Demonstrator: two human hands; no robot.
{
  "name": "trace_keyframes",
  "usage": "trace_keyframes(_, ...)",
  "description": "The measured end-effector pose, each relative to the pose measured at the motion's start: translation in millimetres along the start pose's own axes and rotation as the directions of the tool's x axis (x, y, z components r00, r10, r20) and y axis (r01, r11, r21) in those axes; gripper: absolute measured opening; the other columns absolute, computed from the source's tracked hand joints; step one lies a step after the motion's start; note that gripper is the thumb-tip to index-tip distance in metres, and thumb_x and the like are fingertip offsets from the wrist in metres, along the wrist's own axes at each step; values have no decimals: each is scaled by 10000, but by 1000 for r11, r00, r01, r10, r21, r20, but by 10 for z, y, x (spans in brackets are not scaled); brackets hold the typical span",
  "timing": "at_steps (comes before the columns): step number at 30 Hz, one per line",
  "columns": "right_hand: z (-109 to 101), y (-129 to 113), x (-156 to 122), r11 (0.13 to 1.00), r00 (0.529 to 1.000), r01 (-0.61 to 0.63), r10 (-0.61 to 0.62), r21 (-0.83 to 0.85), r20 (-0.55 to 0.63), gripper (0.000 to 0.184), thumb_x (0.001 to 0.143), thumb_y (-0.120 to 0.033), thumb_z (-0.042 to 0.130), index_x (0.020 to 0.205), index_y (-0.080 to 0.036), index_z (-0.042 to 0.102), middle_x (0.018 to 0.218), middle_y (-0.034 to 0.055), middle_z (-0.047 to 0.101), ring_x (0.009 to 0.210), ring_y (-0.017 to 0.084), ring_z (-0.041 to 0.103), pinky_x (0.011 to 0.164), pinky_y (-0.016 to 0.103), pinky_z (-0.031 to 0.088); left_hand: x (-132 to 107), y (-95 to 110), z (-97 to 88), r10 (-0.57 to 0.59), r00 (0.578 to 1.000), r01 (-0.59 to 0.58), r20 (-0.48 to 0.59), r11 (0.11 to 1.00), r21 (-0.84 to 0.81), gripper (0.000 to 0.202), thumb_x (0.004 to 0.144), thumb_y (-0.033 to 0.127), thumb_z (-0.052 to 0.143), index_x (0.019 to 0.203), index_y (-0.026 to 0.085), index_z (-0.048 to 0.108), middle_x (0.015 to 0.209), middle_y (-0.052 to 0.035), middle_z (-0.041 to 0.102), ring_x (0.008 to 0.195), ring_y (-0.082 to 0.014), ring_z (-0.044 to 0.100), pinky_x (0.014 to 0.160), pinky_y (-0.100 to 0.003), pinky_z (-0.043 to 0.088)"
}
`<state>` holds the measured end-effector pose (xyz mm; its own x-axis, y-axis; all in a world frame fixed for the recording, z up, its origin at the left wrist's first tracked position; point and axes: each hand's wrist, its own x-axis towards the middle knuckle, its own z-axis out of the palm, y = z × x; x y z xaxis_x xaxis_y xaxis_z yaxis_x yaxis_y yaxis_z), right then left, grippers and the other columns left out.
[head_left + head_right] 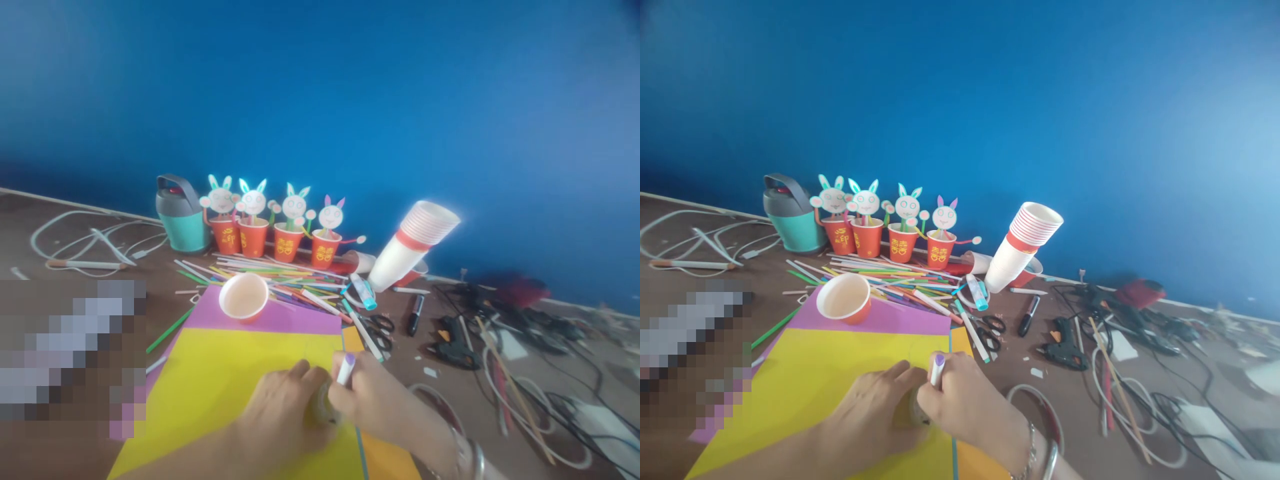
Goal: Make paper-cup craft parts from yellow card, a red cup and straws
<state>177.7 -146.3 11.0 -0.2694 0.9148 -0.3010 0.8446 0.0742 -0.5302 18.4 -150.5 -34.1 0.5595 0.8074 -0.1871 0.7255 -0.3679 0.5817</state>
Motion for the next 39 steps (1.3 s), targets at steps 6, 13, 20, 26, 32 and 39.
trace_keyframes(6,96,140,-59,971,999,-36,44,235,-30,161,725,-125,417,618,-218,341,535,-77,304,523,98,310,485,232,237,10,-20,26,0,1000,0,1,1000,19,333,672,381,609,994,303,578,871,13,637,689,-191,638,541,-262,382)
trace_keyframes(13,238,245,-273,951,996,30,-1,309,-92,135,839,-178,419,710,-213,414,583,-78,376,540,92,353,487,209,269,-14,3,4,-4,1000,4,21,1000,-11,327,674,338,594,999,302,583,881,16,640,705,-190,643,570,-263,408)
trace_keyframes(20,316,260,-318,972,938,231,-211,40,-274,133,821,-158,435,707,-221,411,630,-44,484,550,113,461,528,220,352,-2,14,-19,-5,1000,6,22,999,-37,323,669,330,618,989,296,590,875,18,643,717,-195,648,568,-257,410)
trace_keyframes(26,305,172,-324,911,867,323,-394,-257,-306,181,794,-78,390,688,-223,376,645,-8,511,580,134,488,534,234,338,-4,44,-34,-38,998,38,50,999,-5,322,680,320,593,999,278,581,895,-1,648,741,-215,659,598,-275,434)
trace_keyframes(32,266,-24,-211,897,938,205,-294,-391,-183,133,686,-81,439,704,-208,472,643,14,567,599,163,513,554,271,291,-11,23,-12,16,1000,-15,7,999,-33,163,714,290,544,868,240,560,835,-6,632,693,-187,643,571,-263,422)
trace_keyframes(39,82,-104,23,992,994,-52,40,-114,-98,164,667,-129,454,557,-215,366,471,-57,360,470,107,314,497,269,193,5,7,-32,10,999,-10,31,1000,8,316,688,368,606,985,262,577,884,-9,642,710,-204,642,579,-272,427)
